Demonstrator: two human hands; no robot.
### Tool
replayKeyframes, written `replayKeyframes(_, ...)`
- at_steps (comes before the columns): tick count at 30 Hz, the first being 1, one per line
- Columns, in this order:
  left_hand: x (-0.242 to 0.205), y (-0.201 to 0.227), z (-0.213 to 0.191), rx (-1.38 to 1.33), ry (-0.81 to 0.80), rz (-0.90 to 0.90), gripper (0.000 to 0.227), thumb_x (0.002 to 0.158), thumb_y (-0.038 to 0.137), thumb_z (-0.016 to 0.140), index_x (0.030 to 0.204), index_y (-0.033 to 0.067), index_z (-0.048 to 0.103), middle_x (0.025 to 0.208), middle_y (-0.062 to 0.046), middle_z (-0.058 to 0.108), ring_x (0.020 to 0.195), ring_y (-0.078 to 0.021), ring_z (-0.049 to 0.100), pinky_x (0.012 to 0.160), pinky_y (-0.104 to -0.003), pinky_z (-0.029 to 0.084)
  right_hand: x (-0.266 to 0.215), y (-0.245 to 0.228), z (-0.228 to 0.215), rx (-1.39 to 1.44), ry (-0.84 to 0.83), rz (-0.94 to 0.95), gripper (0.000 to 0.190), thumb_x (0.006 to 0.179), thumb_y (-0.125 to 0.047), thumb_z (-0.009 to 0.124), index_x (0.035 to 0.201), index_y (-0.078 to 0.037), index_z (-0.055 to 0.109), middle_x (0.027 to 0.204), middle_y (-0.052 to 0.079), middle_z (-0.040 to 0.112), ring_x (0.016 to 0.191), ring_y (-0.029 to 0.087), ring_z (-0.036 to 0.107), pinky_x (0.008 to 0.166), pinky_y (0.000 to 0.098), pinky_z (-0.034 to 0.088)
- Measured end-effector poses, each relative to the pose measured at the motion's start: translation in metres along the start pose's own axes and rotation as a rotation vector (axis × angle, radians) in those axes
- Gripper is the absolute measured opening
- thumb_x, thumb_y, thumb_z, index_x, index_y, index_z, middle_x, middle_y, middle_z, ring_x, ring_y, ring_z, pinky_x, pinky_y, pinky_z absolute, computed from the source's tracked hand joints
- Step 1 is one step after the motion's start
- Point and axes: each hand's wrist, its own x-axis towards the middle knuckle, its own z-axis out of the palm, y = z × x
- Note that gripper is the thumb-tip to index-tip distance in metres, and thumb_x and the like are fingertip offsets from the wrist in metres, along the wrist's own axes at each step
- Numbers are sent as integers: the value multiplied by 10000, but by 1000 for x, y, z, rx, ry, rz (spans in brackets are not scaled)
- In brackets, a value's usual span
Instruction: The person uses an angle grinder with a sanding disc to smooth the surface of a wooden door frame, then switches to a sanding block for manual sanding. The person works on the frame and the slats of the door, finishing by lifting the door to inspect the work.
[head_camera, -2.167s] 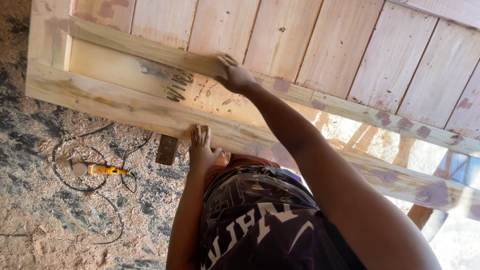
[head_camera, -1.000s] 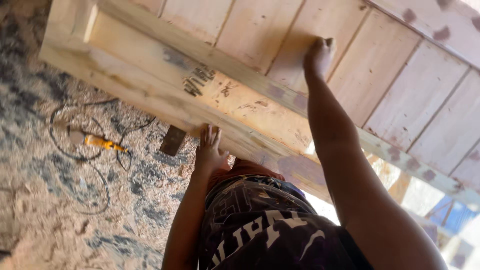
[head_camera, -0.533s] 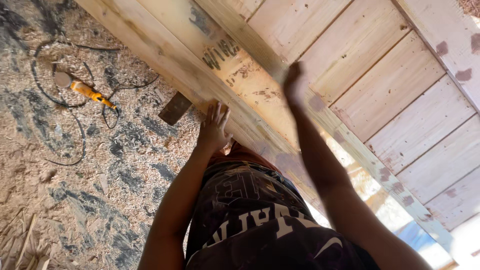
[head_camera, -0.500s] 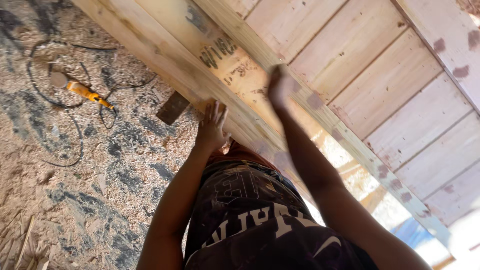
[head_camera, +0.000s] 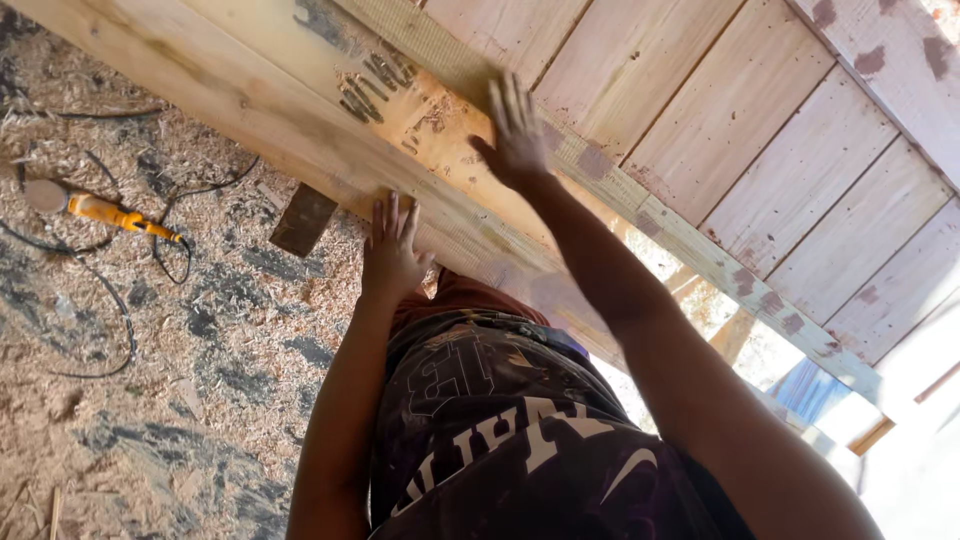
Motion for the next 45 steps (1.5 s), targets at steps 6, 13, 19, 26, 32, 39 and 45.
replayKeyframes(6,4,4,-15,-40,-32,14,987,852,441,763,1653,218,231,1734,-147,59,1590,-410,79,1092,-624,418,-114,88,26,-33,144,349,1006,1038,-698,445,1681,-12,89,1758,199,0,1634,371,14,1306,594,-16)
replayKeyframes(13,5,1,-8,-70,37,77,1025,778,410,789,1626,163,269,1699,-221,93,1548,-488,105,1141,-616,393,-98,39,54,90,281,420,1082,955,-704,591,1620,30,155,1688,237,41,1567,432,27,1246,644,-2)
replayKeyframes(19,8,-3,-12,-24,-13,78,979,837,399,773,1639,173,259,1706,-217,94,1551,-488,111,1070,-637,433,-8,-1,25,183,357,-36,718,1015,-522,677,1542,-89,451,1643,137,373,1563,341,292,1286,585,183)
replayKeyframes(26,8,-5,-12,-69,51,103,968,805,383,781,1623,201,299,1702,-203,138,1548,-498,150,1066,-612,474,25,30,-4,299,254,38,544,955,-362,732,1356,-23,590,1384,134,565,1294,347,509,1093,508,462)
replayKeyframes(32,6,-9,-7,-74,-7,74,974,813,381,783,1630,202,285,1711,-214,137,1557,-499,159,1081,-576,468,-55,79,15,204,451,160,197,1004,-183,678,1169,-81,710,1169,107,652,1112,299,623,890,463,575)
replayKeyframes(39,4,-5,-5,-48,59,132,1056,779,415,829,1628,163,254,1695,-238,105,1535,-529,130,1175,-593,364,-133,131,17,75,638,432,246,940,-338,802,958,-100,743,1041,96,654,1033,307,614,875,457,547)
replayKeyframes(45,6,1,-14,-9,28,94,1055,790,442,805,1635,171,233,1706,-217,68,1555,-503,107,1163,-590,387,-75,97,28,87,616,398,245,894,-289,788,955,-60,723,1062,123,629,1045,323,584,910,468,480)
